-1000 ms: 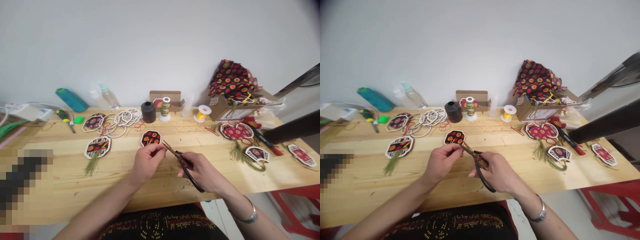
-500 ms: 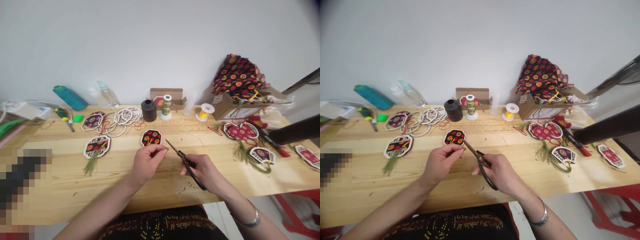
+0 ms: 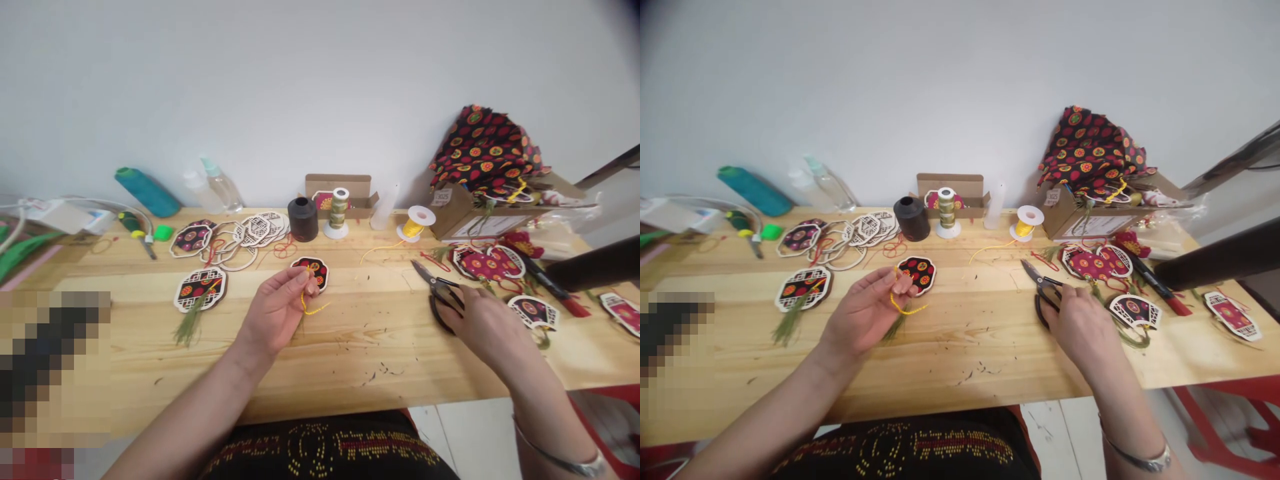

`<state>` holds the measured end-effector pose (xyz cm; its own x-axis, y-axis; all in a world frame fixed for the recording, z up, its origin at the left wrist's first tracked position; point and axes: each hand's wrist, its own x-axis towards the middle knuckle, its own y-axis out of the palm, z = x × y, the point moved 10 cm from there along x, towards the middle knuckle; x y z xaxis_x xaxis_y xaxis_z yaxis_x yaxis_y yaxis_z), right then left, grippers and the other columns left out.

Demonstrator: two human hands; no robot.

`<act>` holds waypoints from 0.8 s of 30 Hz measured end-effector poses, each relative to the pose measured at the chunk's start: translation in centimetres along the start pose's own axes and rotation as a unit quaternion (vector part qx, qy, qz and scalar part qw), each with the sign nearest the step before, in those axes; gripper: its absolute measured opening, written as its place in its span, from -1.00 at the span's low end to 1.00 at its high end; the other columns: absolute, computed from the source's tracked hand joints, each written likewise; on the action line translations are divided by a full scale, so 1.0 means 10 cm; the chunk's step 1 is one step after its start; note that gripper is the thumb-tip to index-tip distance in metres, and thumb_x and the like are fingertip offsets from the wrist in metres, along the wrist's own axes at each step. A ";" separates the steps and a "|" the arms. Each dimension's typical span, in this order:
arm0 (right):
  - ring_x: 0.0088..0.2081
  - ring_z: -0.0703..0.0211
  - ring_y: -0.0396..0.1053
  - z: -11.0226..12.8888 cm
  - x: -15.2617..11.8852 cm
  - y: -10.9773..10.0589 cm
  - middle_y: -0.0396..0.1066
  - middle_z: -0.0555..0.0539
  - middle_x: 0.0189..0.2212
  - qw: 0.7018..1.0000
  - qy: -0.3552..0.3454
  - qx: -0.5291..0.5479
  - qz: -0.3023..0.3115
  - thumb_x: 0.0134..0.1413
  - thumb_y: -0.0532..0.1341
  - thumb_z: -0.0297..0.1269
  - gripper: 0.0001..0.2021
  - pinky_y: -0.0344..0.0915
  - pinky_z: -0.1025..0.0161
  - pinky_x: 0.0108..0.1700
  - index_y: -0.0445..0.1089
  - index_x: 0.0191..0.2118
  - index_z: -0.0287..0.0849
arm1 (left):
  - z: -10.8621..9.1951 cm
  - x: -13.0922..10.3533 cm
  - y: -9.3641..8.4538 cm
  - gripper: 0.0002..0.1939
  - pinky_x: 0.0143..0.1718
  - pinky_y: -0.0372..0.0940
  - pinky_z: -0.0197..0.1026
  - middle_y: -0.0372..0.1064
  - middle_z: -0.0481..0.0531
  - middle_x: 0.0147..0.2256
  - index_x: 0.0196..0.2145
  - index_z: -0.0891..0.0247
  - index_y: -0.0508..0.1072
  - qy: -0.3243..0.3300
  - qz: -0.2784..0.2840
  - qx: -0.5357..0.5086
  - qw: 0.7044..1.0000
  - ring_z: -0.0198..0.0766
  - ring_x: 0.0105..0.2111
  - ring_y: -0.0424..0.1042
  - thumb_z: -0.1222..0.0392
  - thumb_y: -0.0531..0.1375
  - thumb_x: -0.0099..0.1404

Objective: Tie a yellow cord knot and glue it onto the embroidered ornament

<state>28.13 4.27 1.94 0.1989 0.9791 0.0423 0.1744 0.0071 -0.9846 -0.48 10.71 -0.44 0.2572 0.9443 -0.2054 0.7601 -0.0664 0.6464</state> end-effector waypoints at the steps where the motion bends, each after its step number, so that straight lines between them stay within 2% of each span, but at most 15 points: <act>1: -0.18 -0.19 0.38 0.07 0.00 -0.11 0.42 -0.41 -0.25 0.999 -0.013 0.013 -0.039 0.09 0.08 -0.22 -0.68 0.28 0.02 -0.19 0.39 -0.21 -0.42 | 0.01 0.00 0.02 -0.97 -0.28 0.21 -0.24 0.29 -0.08 -0.60 -0.49 0.26 0.50 -0.007 0.006 -0.011 1.000 -0.38 -0.48 0.27 0.30 0.29 0.03; 3: -0.03 -0.17 0.29 0.33 -0.03 -0.35 0.34 -0.37 -0.06 0.987 -0.062 0.107 -0.106 0.11 0.06 -0.32 -0.70 0.21 -0.04 -0.02 0.37 -0.10 -0.37 | 0.04 -0.02 0.06 -0.97 -0.30 0.22 -0.26 0.27 -0.09 -0.60 -0.51 0.28 0.48 -0.022 0.017 -0.038 0.999 -0.40 -0.49 0.25 0.31 0.28 0.05; 4: -0.01 -0.07 0.29 0.52 -0.03 -0.42 0.34 -0.30 -0.04 0.970 -0.106 0.194 -0.103 0.11 0.06 -0.34 -0.70 0.21 0.02 0.01 0.36 -0.06 -0.30 | 0.05 -0.03 0.08 -0.96 -0.30 0.22 -0.26 0.26 -0.10 -0.60 -0.52 0.28 0.47 -0.031 0.022 -0.052 0.998 -0.41 -0.50 0.25 0.31 0.28 0.06; 5: -0.01 0.02 0.29 0.77 -0.03 -0.44 0.32 -0.24 -0.01 0.944 -0.162 0.280 -0.066 0.11 0.07 -0.36 -0.68 0.23 0.08 0.01 0.33 -0.01 -0.24 | 0.06 -0.04 0.11 -0.94 -0.30 0.22 -0.27 0.25 -0.11 -0.60 -0.53 0.28 0.45 -0.039 0.027 -0.066 0.997 -0.41 -0.50 0.24 0.31 0.27 0.07; 6: -0.02 0.09 0.29 1.04 -0.05 -0.43 0.28 -0.20 0.02 0.910 -0.219 0.353 -0.005 0.09 0.09 -0.38 -0.63 0.25 0.13 -0.01 0.28 0.04 -0.19 | 0.06 -0.06 0.14 -0.92 -0.29 0.23 -0.27 0.23 -0.11 -0.60 -0.53 0.28 0.44 -0.047 0.031 -0.077 0.995 -0.42 -0.50 0.24 0.31 0.26 0.08; 8: -0.13 0.20 0.31 1.48 -0.07 -0.39 0.26 -0.15 0.04 0.839 -0.283 0.452 0.106 0.01 0.16 -0.43 -0.50 0.28 0.20 -0.08 0.18 0.13 -0.10 | 0.04 -0.09 0.19 -0.90 -0.26 0.24 -0.26 0.21 -0.13 -0.60 -0.53 0.28 0.42 -0.061 0.039 -0.091 0.993 -0.43 -0.50 0.23 0.30 0.24 0.12; 9: -0.20 0.24 0.31 1.66 -0.08 -0.36 0.30 -0.13 -0.01 0.807 -0.301 0.483 0.155 -0.04 0.20 -0.44 -0.47 0.29 0.22 -0.12 0.20 0.12 -0.11 | 0.01 -0.10 0.22 -0.90 -0.26 0.24 -0.26 0.20 -0.13 -0.59 -0.53 0.28 0.41 -0.065 0.043 -0.095 0.992 -0.43 -0.50 0.23 0.30 0.24 0.13; 10: -0.28 0.26 0.30 1.80 -0.08 -0.32 0.36 -0.10 -0.11 0.779 -0.308 0.508 0.198 -0.08 0.23 -0.44 -0.50 0.29 0.23 -0.18 0.27 0.06 -0.13 | -0.02 -0.11 0.25 -0.90 -0.26 0.25 -0.26 0.19 -0.13 -0.59 -0.53 0.28 0.41 -0.067 0.047 -0.097 0.992 -0.42 -0.50 0.23 0.30 0.24 0.13; 12: -0.39 0.31 0.28 1.99 -0.06 -0.21 0.41 -0.04 -0.32 0.708 -0.279 0.581 0.288 -0.09 0.24 -0.40 -0.63 0.27 0.28 -0.28 0.36 -0.07 -0.20 | -0.09 -0.11 0.29 -0.89 -0.27 0.26 -0.26 0.18 -0.13 -0.59 -0.53 0.29 0.39 -0.062 0.052 -0.098 0.992 -0.42 -0.50 0.24 0.29 0.23 0.13; 14: -0.50 0.38 0.21 2.04 0.00 -0.13 0.36 0.03 -0.51 0.644 -0.216 0.656 0.330 -0.10 0.25 -0.37 -0.83 0.20 0.35 -0.40 0.43 -0.29 -0.27 | -0.16 -0.10 0.29 -0.88 -0.29 0.27 -0.27 0.18 -0.13 -0.59 -0.54 0.29 0.38 -0.053 0.052 -0.095 0.993 -0.42 -0.50 0.24 0.30 0.23 0.14; 16: -0.58 0.43 0.13 2.01 0.08 -0.10 0.29 0.08 -0.62 0.602 -0.159 0.709 0.331 -0.10 0.26 -0.33 -0.89 0.10 0.39 -0.50 0.41 -0.43 -0.28 | -0.21 -0.08 0.27 -0.89 -0.32 0.27 -0.28 0.19 -0.13 -0.59 -0.53 0.30 0.38 -0.041 0.048 -0.085 0.994 -0.42 -0.51 0.24 0.31 0.22 0.14; 18: -0.61 0.43 0.11 1.95 0.17 -0.11 0.28 0.08 -0.65 0.600 -0.132 0.730 0.300 -0.12 0.28 -0.30 -0.87 0.06 0.39 -0.54 0.41 -0.49 -0.27 | -0.21 -0.04 0.23 -0.90 -0.35 0.27 -0.29 0.21 -0.12 -0.58 -0.52 0.30 0.39 -0.031 0.041 -0.066 0.996 -0.42 -0.51 0.25 0.31 0.23 0.13; 22: -0.53 0.34 0.23 1.71 0.36 -0.27 0.38 0.03 -0.60 0.677 -0.132 0.710 0.142 -0.19 0.33 -0.30 -0.90 0.18 0.32 -0.44 0.44 -0.53 -0.21 | -0.03 0.01 0.11 -0.91 -0.48 0.22 -0.36 0.26 -0.09 -0.59 -0.52 0.33 0.43 -0.041 0.010 -0.008 0.999 -0.44 -0.54 0.24 0.29 0.26 0.09; 24: -0.48 0.29 0.28 1.63 0.40 -0.34 0.41 0.00 -0.56 0.695 -0.147 0.700 0.073 -0.21 0.34 -0.31 -0.92 0.22 0.28 -0.39 0.46 -0.53 -0.18 | 0.06 0.03 0.04 -0.91 -0.60 0.12 -0.42 0.28 -0.05 -0.59 -0.48 0.36 0.47 -0.040 -0.012 0.041 0.998 -0.45 -0.57 0.23 0.27 0.29 0.06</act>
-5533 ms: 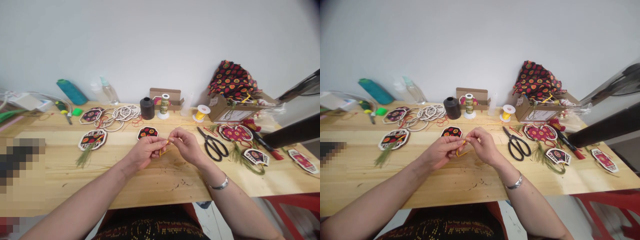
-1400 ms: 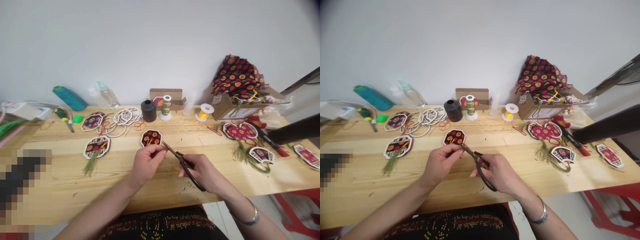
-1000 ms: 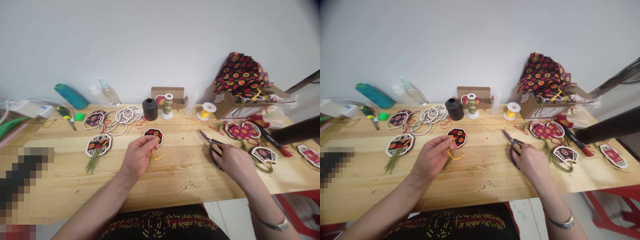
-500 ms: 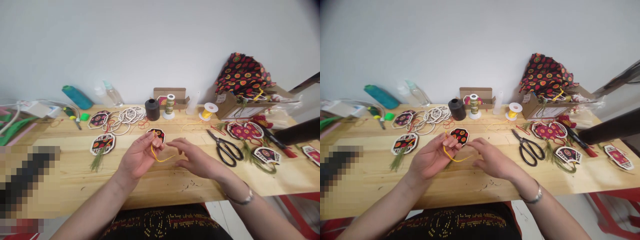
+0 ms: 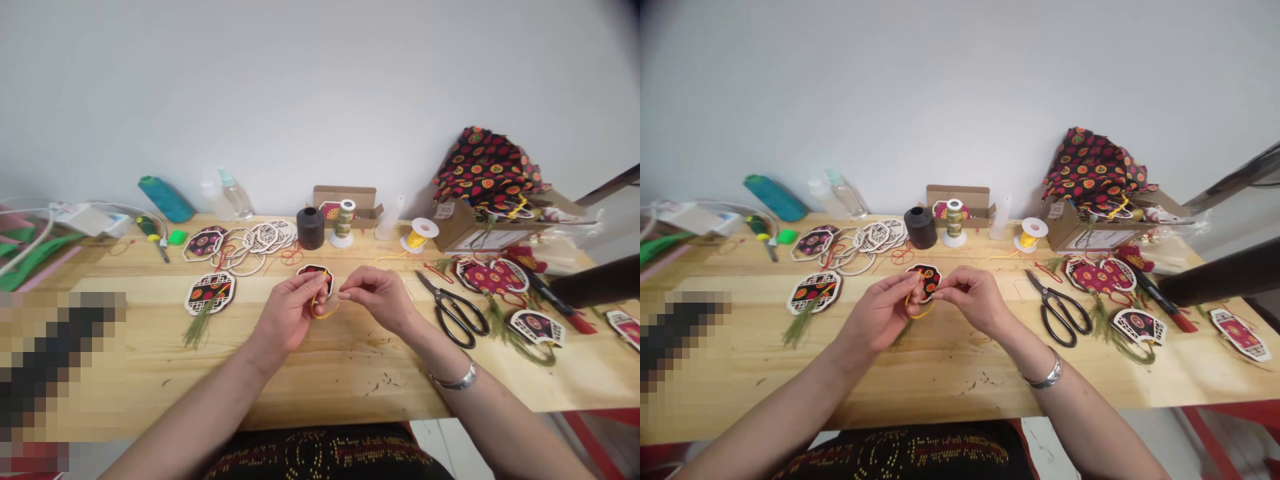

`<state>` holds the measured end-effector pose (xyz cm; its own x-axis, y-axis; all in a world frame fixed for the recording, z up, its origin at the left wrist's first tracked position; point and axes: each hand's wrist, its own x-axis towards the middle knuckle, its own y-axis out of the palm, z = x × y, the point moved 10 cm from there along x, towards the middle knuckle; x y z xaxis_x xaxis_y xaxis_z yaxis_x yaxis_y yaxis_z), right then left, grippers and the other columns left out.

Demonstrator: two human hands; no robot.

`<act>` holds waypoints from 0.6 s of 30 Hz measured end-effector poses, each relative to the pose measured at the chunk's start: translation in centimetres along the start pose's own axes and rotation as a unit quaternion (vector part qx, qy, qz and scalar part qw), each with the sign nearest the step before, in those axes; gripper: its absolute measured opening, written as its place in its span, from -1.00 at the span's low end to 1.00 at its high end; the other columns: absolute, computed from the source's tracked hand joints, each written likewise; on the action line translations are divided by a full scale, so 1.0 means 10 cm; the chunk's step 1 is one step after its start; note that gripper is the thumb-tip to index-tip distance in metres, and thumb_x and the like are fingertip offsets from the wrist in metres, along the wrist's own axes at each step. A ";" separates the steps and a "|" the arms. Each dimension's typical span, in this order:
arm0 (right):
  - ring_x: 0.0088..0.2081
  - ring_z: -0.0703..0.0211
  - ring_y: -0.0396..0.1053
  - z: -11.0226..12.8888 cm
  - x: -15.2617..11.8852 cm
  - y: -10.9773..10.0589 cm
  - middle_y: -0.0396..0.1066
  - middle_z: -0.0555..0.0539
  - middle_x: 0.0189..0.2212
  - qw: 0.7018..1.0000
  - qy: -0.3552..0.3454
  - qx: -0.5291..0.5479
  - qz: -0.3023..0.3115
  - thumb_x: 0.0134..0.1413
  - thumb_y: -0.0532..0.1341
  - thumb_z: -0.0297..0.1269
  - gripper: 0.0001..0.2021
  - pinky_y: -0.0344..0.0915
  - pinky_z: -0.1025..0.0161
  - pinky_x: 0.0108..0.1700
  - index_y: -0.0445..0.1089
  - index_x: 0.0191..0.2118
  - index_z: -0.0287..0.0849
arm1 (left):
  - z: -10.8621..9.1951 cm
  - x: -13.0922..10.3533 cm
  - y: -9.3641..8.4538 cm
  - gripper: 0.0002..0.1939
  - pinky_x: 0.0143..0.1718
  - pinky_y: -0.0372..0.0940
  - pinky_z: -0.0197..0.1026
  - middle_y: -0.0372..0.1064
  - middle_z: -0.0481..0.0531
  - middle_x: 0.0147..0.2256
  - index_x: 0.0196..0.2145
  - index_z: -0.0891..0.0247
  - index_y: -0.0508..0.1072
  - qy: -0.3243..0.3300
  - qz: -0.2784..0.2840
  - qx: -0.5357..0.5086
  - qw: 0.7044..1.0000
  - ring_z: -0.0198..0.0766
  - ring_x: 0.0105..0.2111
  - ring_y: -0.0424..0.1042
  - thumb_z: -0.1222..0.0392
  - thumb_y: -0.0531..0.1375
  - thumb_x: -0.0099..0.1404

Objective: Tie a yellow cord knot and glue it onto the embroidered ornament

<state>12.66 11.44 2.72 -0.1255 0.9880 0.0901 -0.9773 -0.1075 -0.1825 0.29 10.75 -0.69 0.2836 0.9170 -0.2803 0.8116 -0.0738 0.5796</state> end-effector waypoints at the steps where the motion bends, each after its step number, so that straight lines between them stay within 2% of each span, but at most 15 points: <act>1: -0.47 0.28 0.29 0.00 0.00 -0.02 0.41 0.00 -0.54 1.000 -0.014 -0.003 -0.007 -0.21 0.35 -0.31 -0.92 0.23 0.27 -0.37 0.46 -0.53 -0.17 | 0.05 0.01 -0.02 -0.89 -0.62 0.08 -0.43 0.28 -0.04 -0.58 -0.48 0.38 0.48 -0.004 -0.008 0.018 1.000 -0.46 -0.58 0.22 0.27 0.31 0.03; 3: -0.46 0.28 0.32 -0.08 -0.02 -0.02 0.42 0.00 -0.52 1.000 -0.005 0.019 -0.011 -0.20 0.34 -0.30 -0.92 0.26 0.27 -0.36 0.45 -0.50 -0.17 | 0.14 0.01 -0.06 -0.86 -0.65 0.06 -0.43 0.29 -0.04 -0.58 -0.47 0.38 0.49 -0.016 -0.026 0.036 0.999 -0.46 -0.59 0.21 0.26 0.32 0.00; 6: -0.46 0.30 0.34 -0.25 -0.04 0.05 0.41 0.01 -0.49 0.994 0.046 0.097 0.002 -0.19 0.33 -0.27 -0.83 0.29 0.28 -0.36 0.41 -0.38 -0.17 | 0.21 0.01 -0.07 -0.85 -0.66 0.06 -0.42 0.33 -0.02 -0.56 -0.46 0.38 0.50 -0.030 -0.034 0.046 0.998 -0.48 -0.61 0.21 0.25 0.34 -0.02; 10: -0.45 0.31 0.35 -0.22 -0.07 0.13 0.38 0.05 -0.50 0.989 0.033 0.144 0.016 -0.15 0.31 -0.33 -0.67 0.29 0.29 -0.34 0.29 -0.18 -0.17 | 0.21 0.02 -0.09 -0.84 -0.68 0.04 -0.43 0.32 -0.03 -0.57 -0.46 0.39 0.51 -0.023 -0.042 0.056 0.997 -0.50 -0.63 0.20 0.26 0.34 -0.03; 14: -0.43 0.30 0.34 -0.07 -0.11 0.10 0.42 0.04 -0.48 0.999 -0.037 0.022 -0.003 -0.07 0.25 -0.43 -0.60 0.26 0.29 -0.34 0.22 -0.05 -0.15 | 0.24 0.02 -0.12 -0.84 -0.70 0.01 -0.43 0.35 -0.01 -0.56 -0.44 0.39 0.51 -0.019 -0.055 0.077 0.995 -0.50 -0.64 0.22 0.25 0.34 -0.02; 18: -0.45 0.32 0.32 0.06 -0.17 0.09 0.43 0.05 -0.46 0.987 -0.118 -0.106 -0.018 -0.03 0.21 -0.51 -0.59 0.26 0.30 -0.32 0.23 -0.02 -0.12 | 0.26 0.00 -0.12 -0.81 -0.72 0.02 -0.42 0.42 0.04 -0.51 -0.42 0.39 0.51 -0.023 -0.063 0.117 0.991 -0.45 -0.64 0.30 0.21 0.33 0.00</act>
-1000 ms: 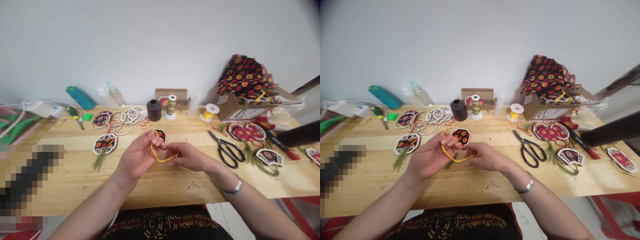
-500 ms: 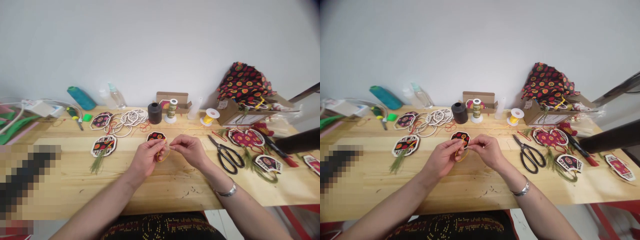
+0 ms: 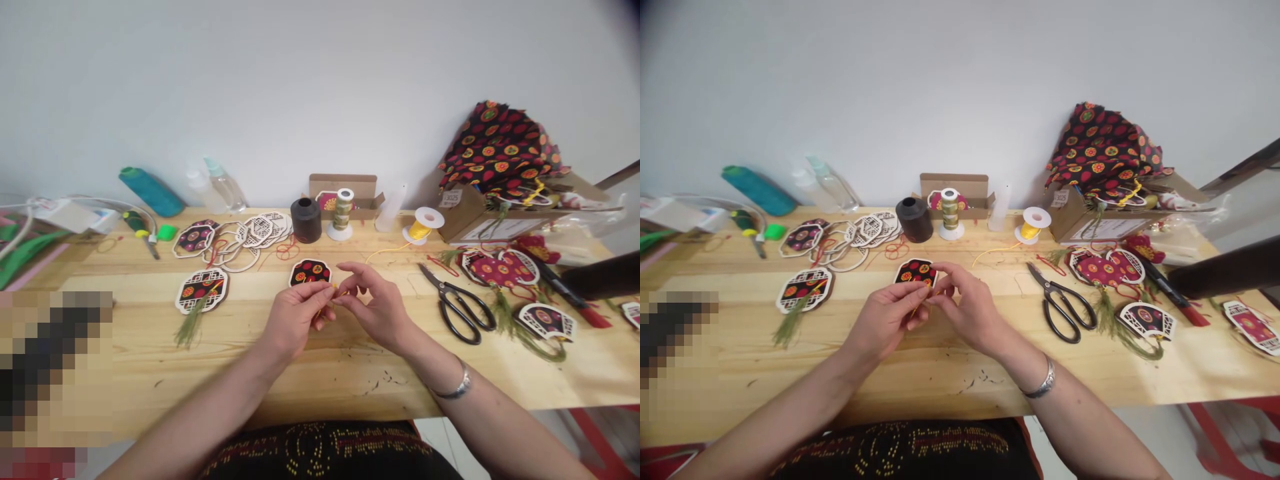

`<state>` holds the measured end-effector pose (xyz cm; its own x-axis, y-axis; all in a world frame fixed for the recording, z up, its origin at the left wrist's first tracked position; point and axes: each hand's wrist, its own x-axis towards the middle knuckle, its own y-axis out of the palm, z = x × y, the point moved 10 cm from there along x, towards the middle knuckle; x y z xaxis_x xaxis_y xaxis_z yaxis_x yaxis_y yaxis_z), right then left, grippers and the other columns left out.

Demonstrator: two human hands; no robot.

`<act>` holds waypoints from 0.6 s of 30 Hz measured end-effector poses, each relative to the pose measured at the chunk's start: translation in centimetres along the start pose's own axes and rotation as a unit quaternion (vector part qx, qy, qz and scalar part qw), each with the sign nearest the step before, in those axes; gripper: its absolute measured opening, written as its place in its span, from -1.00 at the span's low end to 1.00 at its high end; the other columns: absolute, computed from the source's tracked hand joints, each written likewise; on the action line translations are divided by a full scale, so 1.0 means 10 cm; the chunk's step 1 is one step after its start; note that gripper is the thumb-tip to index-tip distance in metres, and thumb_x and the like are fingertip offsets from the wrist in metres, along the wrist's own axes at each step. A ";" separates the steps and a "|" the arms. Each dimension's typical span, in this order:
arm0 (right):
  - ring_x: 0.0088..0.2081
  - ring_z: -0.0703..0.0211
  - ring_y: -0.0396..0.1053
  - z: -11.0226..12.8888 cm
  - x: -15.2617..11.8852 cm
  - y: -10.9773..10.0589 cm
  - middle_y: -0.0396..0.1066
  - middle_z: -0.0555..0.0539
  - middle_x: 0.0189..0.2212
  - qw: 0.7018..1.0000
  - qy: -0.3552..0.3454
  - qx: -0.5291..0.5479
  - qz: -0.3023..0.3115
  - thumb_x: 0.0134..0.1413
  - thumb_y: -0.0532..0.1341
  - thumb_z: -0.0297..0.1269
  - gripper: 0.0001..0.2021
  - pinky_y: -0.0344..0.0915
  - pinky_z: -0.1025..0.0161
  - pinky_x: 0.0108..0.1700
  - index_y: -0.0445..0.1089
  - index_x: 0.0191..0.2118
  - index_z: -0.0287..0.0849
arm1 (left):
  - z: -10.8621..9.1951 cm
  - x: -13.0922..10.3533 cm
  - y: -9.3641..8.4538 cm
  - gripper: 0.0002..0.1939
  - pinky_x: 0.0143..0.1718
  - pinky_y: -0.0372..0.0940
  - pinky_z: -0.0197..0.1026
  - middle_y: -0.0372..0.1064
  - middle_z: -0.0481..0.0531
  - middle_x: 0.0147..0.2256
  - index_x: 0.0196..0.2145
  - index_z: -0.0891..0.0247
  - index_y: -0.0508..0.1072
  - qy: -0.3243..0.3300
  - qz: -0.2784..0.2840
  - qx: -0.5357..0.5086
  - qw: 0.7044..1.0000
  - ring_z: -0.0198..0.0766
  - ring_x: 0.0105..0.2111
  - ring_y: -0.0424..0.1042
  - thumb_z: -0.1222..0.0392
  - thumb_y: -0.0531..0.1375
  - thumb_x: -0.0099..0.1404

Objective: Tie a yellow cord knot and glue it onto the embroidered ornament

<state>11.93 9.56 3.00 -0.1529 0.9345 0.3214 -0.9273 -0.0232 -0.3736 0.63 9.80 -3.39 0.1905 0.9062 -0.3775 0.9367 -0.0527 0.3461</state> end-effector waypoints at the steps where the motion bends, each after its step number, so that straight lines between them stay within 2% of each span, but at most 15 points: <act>1: -0.44 0.32 0.33 0.03 -0.01 0.00 0.43 0.05 -0.45 1.000 -0.018 -0.021 0.000 -0.02 0.20 -0.52 -0.59 0.26 0.30 -0.31 0.23 -0.02 -0.12 | 0.01 -0.01 0.00 -0.80 -0.72 0.03 -0.42 0.43 0.05 -0.50 -0.40 0.39 0.51 -0.003 -0.002 0.009 1.000 -0.44 -0.63 0.33 0.21 0.33 0.00; 8: -0.40 0.26 0.29 0.15 -0.01 -0.07 0.39 0.01 -0.46 0.987 -0.104 -0.121 -0.014 -0.01 0.25 -0.43 -0.72 0.26 0.27 -0.31 0.33 -0.12 -0.15 | 0.00 -0.02 0.03 -0.80 -0.72 0.08 -0.40 0.43 0.04 -0.52 -0.41 0.39 0.53 -0.003 0.003 0.025 1.000 -0.38 -0.61 0.37 0.21 0.33 -0.02; 13: -0.41 0.27 0.33 0.09 0.04 -0.13 0.41 0.00 -0.49 0.995 -0.080 -0.062 -0.014 -0.01 0.25 -0.42 -0.95 0.28 0.28 -0.33 0.43 -0.37 -0.14 | 0.04 0.00 0.04 -0.84 -0.71 0.08 -0.41 0.43 0.04 -0.53 -0.44 0.39 0.53 -0.018 0.017 0.004 1.000 -0.41 -0.62 0.36 0.24 0.32 -0.02; 18: -0.43 0.29 0.34 0.04 0.05 -0.12 0.42 0.01 -0.52 0.998 -0.063 -0.020 -0.010 0.01 0.24 -0.42 -0.94 0.28 0.30 -0.33 0.44 -0.43 -0.16 | 0.06 0.00 0.04 -0.83 -0.70 0.08 -0.41 0.46 0.10 -0.48 -0.44 0.41 0.53 -0.025 0.025 0.003 0.999 -0.41 -0.62 0.35 0.25 0.32 -0.01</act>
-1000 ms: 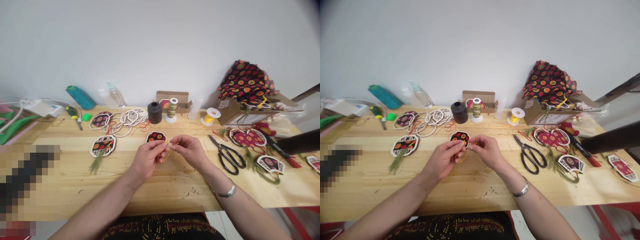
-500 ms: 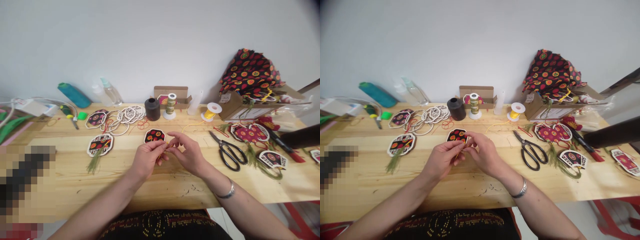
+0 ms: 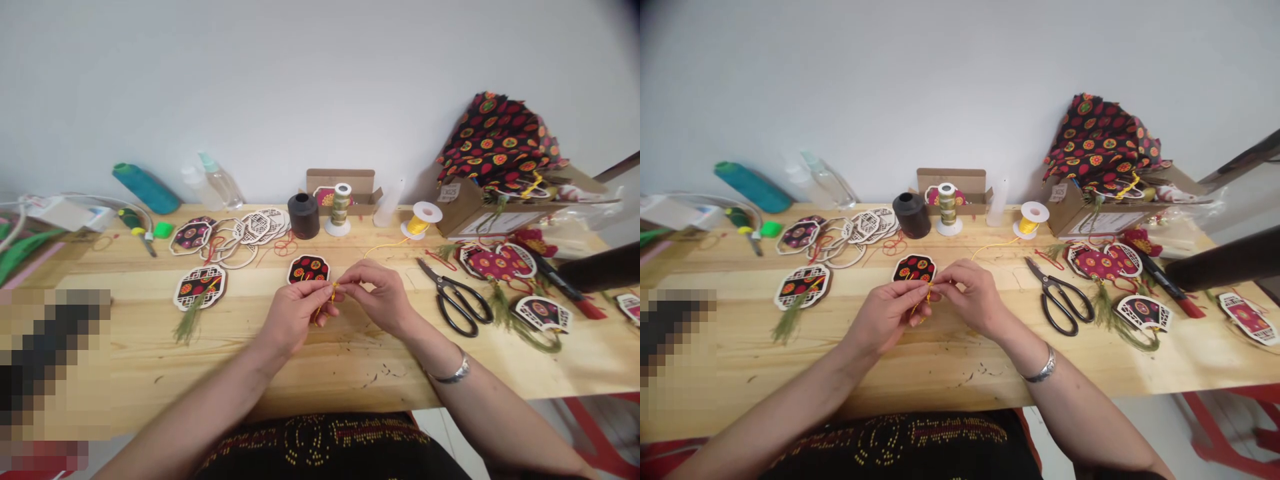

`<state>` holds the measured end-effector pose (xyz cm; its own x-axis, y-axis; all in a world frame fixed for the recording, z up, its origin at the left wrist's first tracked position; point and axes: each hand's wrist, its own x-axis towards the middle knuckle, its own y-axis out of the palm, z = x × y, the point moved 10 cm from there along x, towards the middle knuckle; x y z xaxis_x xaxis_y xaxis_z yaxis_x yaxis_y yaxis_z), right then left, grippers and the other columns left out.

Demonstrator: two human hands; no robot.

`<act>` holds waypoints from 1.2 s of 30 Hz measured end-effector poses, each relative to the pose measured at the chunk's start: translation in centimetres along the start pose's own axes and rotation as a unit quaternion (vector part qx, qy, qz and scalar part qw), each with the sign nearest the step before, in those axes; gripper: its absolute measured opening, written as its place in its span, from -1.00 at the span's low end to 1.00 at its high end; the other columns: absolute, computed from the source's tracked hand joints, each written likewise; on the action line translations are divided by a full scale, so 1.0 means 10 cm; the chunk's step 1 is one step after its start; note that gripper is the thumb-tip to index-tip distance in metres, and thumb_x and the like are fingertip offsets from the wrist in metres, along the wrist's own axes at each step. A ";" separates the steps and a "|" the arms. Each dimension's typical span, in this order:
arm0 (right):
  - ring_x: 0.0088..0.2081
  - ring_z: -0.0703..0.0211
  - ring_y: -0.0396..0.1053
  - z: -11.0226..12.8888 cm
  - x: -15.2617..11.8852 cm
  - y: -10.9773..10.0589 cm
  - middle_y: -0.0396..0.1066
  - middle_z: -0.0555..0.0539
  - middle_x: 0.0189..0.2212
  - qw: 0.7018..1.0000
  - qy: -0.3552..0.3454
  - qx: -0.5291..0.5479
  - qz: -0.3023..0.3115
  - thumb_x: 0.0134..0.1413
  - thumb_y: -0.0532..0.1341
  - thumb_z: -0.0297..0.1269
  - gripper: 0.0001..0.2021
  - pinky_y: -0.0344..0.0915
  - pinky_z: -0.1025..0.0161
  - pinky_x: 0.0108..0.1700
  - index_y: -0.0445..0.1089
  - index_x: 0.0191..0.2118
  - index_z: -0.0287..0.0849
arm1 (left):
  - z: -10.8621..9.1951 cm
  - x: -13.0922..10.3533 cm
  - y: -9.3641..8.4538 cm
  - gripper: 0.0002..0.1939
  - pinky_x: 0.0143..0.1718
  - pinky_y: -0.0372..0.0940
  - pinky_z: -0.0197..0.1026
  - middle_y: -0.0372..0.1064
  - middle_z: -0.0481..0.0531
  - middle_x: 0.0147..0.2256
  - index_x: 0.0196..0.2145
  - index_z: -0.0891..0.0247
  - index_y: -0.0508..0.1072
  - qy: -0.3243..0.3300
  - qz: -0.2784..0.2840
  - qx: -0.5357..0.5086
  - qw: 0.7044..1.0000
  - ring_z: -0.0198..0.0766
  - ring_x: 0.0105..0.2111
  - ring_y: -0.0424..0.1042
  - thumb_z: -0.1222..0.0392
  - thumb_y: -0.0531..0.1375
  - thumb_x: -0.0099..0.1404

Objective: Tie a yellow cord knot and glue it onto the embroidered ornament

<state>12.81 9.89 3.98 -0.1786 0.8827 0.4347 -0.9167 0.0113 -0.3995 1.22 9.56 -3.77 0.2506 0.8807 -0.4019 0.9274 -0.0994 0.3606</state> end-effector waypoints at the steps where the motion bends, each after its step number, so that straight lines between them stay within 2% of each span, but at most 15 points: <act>1: -0.42 0.29 0.34 -0.02 0.00 0.00 0.42 0.00 -0.51 1.000 0.005 0.001 0.000 0.01 0.24 -0.42 -0.94 0.28 0.30 -0.33 0.44 -0.42 -0.16 | 0.00 0.00 0.00 -0.83 -0.70 0.08 -0.41 0.46 0.10 -0.48 -0.43 0.41 0.53 0.001 0.001 0.000 1.000 -0.41 -0.61 0.35 0.25 0.32 -0.01; 6: -0.40 0.27 0.34 -0.06 -0.01 -0.01 0.42 -0.01 -0.46 1.000 0.019 0.006 -0.005 0.01 0.23 -0.43 -0.90 0.29 0.27 -0.32 0.44 -0.30 -0.14 | 0.01 -0.01 0.00 -0.82 -0.69 0.08 -0.40 0.45 0.09 -0.50 -0.41 0.41 0.53 0.001 0.001 -0.004 1.000 -0.40 -0.61 0.36 0.24 0.32 -0.01; 12: -0.38 0.27 0.34 0.01 0.00 0.00 0.40 0.00 -0.47 1.000 0.002 0.011 0.017 0.04 0.19 -0.43 -0.90 0.29 0.27 -0.30 0.43 -0.41 -0.14 | 0.02 -0.01 0.03 -0.83 -0.69 0.08 -0.39 0.46 0.11 -0.48 -0.43 0.40 0.52 -0.005 0.012 -0.002 1.000 -0.39 -0.61 0.35 0.24 0.31 0.00; 20: -0.40 0.28 0.30 -0.04 0.01 -0.02 0.38 0.01 -0.48 0.999 0.025 -0.033 0.013 0.06 0.16 -0.45 -0.90 0.23 0.29 -0.31 0.37 -0.43 -0.17 | 0.02 -0.03 0.04 -0.82 -0.70 0.06 -0.41 0.45 0.09 -0.52 -0.42 0.40 0.52 -0.011 0.015 0.015 1.000 -0.43 -0.63 0.31 0.23 0.31 0.01; 36: -0.38 0.26 0.30 0.03 0.00 0.00 0.38 0.00 -0.47 0.998 -0.006 -0.051 0.031 0.07 0.13 -0.47 -0.88 0.23 0.28 -0.31 0.35 -0.42 -0.16 | 0.01 -0.04 0.05 -0.85 -0.69 0.07 -0.38 0.40 0.04 -0.57 -0.50 0.37 0.55 -0.018 0.006 0.054 0.998 -0.47 -0.67 0.21 0.22 0.34 -0.06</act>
<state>12.68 9.72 4.21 -0.2386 0.8776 0.4157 -0.8623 0.0054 -0.5064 1.60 9.13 -3.57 0.2699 0.8622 -0.4286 0.9482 -0.1606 0.2740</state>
